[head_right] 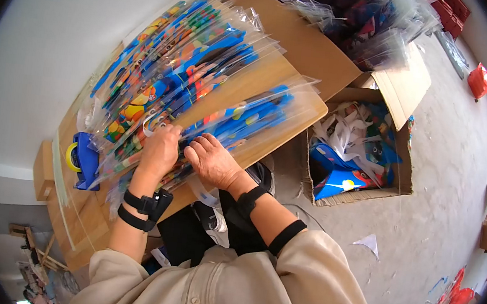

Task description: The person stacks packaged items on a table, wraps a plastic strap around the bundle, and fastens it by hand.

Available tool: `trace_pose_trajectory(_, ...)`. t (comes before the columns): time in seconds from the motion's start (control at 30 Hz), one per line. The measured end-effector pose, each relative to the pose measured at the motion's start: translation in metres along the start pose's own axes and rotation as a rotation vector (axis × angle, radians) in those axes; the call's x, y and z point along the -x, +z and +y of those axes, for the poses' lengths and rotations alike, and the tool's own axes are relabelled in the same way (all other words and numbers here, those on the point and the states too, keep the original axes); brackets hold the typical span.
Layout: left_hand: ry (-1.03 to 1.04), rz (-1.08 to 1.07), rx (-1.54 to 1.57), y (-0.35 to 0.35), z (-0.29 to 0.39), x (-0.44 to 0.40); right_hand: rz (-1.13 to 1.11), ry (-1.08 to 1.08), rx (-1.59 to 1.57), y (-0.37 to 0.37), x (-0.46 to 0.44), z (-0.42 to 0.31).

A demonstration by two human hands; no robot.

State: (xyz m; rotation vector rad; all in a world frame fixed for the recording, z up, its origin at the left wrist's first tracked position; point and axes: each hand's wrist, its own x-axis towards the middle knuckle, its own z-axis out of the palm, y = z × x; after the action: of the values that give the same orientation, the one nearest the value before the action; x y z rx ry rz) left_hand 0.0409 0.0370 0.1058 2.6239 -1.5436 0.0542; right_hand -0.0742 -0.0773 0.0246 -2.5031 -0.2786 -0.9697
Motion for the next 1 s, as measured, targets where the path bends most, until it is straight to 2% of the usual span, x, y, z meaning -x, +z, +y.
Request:
trace_pose_trajectory(0.03, -0.026, -0.062, -0.007, 0.005, 0.002, 0.005, -0.003, 0.003, 0.001, -0.002, 0.002, -0.001)
trace_pose_trajectory(0.17, 0.028, -0.017, 0.105, 0.023, -0.004, 0.02, -0.017, 0.044, -0.052, -0.009, 0.001, -0.005)
trace_pose_trajectory(0.27, 0.017, -0.105, 0.222, 0.021, -0.014, 0.025, -0.052, 0.086, -0.032, -0.014, -0.004, -0.012)
trace_pose_trajectory(0.33, 0.151, -0.194, 0.257, 0.016, -0.024, 0.018, -0.074, 0.109, -0.032, -0.012, -0.004, -0.015)
trace_pose_trajectory(0.37, 0.136, -0.191, 0.25, 0.011, -0.033, 0.012, -0.102, 0.13, 0.003, -0.01, -0.004, -0.016)
trace_pose_trajectory(0.43, 0.02, -0.262, 0.456, -0.01, -0.044, -0.006, -0.13, 0.143, 0.031, -0.009, -0.003, -0.015)
trace_pose_trajectory(0.47, -0.082, -0.04, 0.535, -0.008, -0.047, -0.014, -0.156, 0.128, 0.068, -0.009, -0.003, -0.015)
trace_pose_trajectory(0.5, -0.091, -0.038, 0.533, -0.009, -0.053, -0.022, -0.183, 0.116, 0.107, -0.01, -0.003, -0.014)
trace_pose_trajectory(0.57, -0.172, -0.016, 0.231, -0.012, -0.061, -0.037, -0.186, 0.105, 0.113, -0.008, -0.002, -0.013)
trace_pose_trajectory(0.6, -0.176, -0.012, 0.232, -0.008, -0.063, -0.043, -0.189, 0.106, 0.112, -0.009, -0.002, -0.013)
trace_pose_trajectory(0.67, -0.105, 0.016, 0.038, 0.011, -0.068, -0.053, -0.191, 0.105, 0.111, -0.011, -0.004, -0.012)
trace_pose_trajectory(0.7, -0.106, 0.018, 0.037, 0.02, -0.073, -0.057, -0.205, 0.107, 0.115, -0.012, -0.004, -0.013)
trace_pose_trajectory(0.77, -0.05, 0.192, -0.003, 0.032, -0.08, -0.063, -0.22, 0.11, 0.118, -0.012, -0.004, -0.013)
trace_pose_trajectory(0.83, -0.048, 0.158, -0.03, 0.03, -0.079, -0.067, -0.225, 0.107, 0.135, -0.011, -0.003, -0.013)
trace_pose_trajectory(0.9, -0.061, 0.077, -0.251, 0.029, -0.079, -0.072, -0.228, 0.111, 0.133, -0.012, -0.003, -0.013)
trace_pose_trajectory(1.0, 0.032, 0.135, -0.343, 0.024, -0.079, -0.073, -0.226, 0.121, 0.135, -0.011, -0.004, -0.014)
